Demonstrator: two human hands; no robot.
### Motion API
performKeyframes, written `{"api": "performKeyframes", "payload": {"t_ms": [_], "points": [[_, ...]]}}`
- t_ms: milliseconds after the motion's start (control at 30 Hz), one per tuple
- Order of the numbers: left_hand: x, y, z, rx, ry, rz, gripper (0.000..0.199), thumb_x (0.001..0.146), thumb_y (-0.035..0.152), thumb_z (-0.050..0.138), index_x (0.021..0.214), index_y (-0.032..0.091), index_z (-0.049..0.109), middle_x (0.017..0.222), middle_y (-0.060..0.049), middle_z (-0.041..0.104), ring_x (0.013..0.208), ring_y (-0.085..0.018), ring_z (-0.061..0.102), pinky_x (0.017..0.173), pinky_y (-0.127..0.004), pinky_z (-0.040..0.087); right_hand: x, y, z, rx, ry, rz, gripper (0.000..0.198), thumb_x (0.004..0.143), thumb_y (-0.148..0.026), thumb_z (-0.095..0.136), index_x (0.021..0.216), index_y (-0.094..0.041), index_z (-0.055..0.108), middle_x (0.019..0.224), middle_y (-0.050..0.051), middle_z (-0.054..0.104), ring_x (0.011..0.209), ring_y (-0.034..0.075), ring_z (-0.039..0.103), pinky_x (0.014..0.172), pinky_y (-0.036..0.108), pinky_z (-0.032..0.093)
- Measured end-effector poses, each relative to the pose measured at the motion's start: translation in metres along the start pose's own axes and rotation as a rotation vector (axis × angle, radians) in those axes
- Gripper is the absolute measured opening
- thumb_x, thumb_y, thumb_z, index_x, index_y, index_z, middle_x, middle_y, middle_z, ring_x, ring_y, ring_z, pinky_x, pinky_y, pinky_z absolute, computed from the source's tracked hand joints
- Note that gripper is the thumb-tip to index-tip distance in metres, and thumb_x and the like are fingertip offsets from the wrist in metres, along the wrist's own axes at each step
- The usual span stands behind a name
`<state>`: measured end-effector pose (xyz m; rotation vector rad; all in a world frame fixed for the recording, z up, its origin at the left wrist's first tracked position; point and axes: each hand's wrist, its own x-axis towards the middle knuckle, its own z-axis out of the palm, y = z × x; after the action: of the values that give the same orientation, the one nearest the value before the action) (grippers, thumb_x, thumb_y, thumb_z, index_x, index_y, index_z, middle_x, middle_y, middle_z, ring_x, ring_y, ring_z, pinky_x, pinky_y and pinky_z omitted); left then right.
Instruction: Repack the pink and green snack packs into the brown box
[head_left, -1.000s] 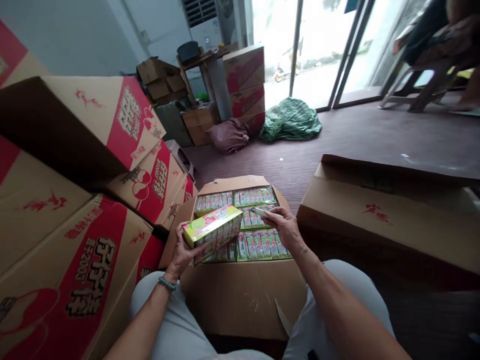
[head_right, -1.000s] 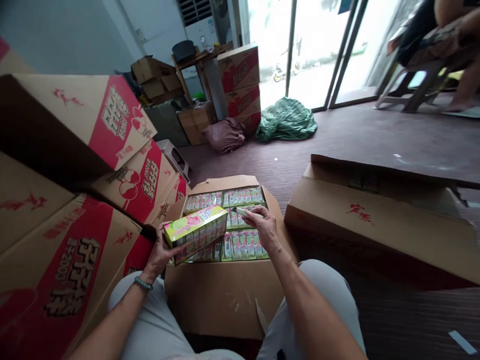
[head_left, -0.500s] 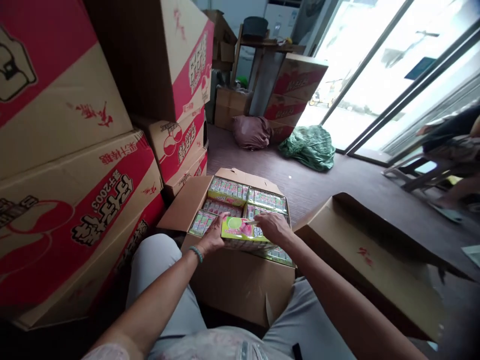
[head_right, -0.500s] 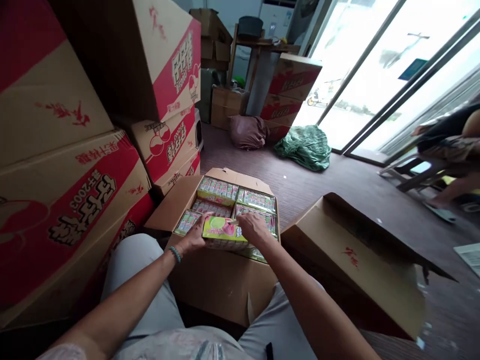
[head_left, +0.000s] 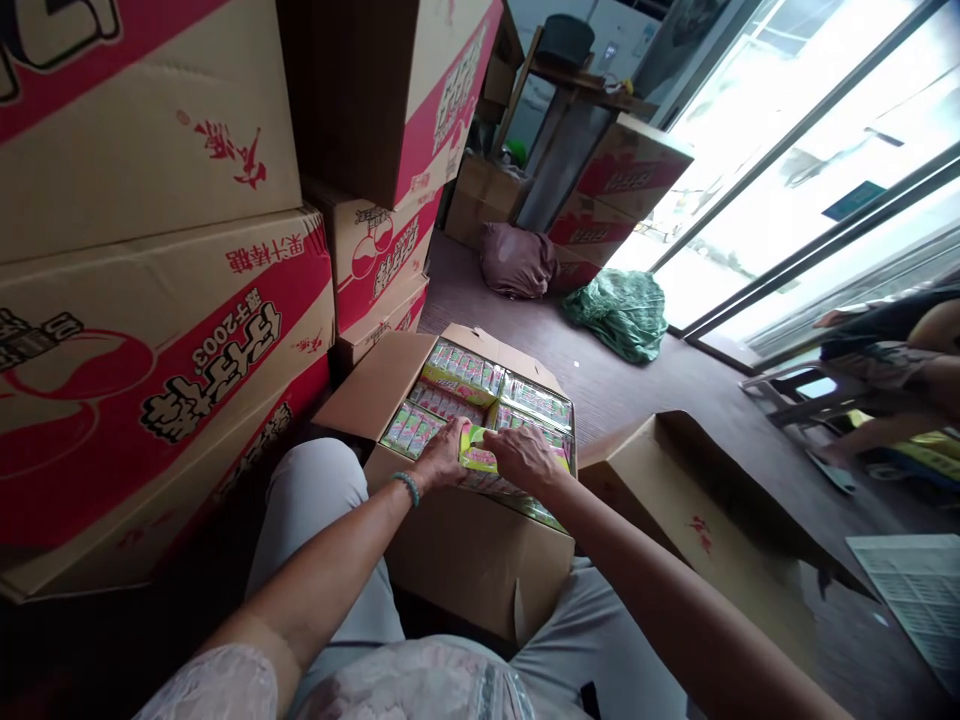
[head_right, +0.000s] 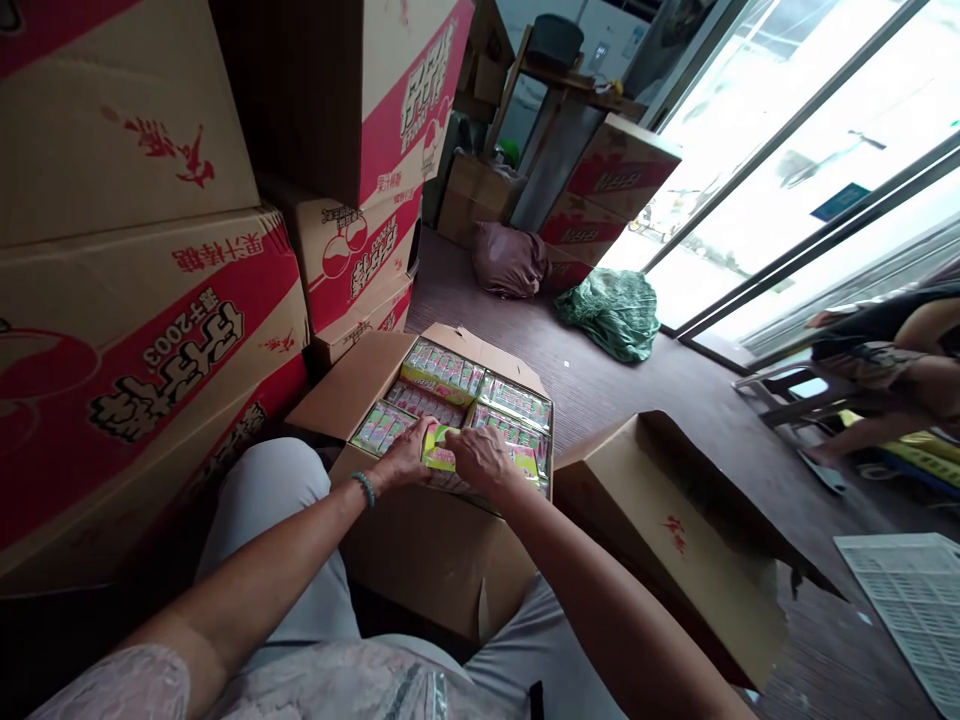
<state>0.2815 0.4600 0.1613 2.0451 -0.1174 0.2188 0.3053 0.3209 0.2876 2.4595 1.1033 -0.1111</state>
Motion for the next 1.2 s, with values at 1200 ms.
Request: {"api": "performKeyframes", "payload": {"t_ms": [1200], "points": [[0.016, -0.008, 0.007, -0.045, -0.211, 0.140, 0.096, 0.055, 0.039, 0.081, 0.135, 0.024, 0.030, 0.124, -0.010, 0.052, 0.112, -0.026, 0.054, 0.095, -0.038, 0.045, -0.037, 0.067, 0.062, 0.245, -0.062, 0.213, 0.089, 0.058, -0.057, 0.076, 0.130, -0.015, 0.046, 0.101, 0.012, 0.069, 0.089, 0.028, 0.064, 0.069, 0.029, 0.042]]}}
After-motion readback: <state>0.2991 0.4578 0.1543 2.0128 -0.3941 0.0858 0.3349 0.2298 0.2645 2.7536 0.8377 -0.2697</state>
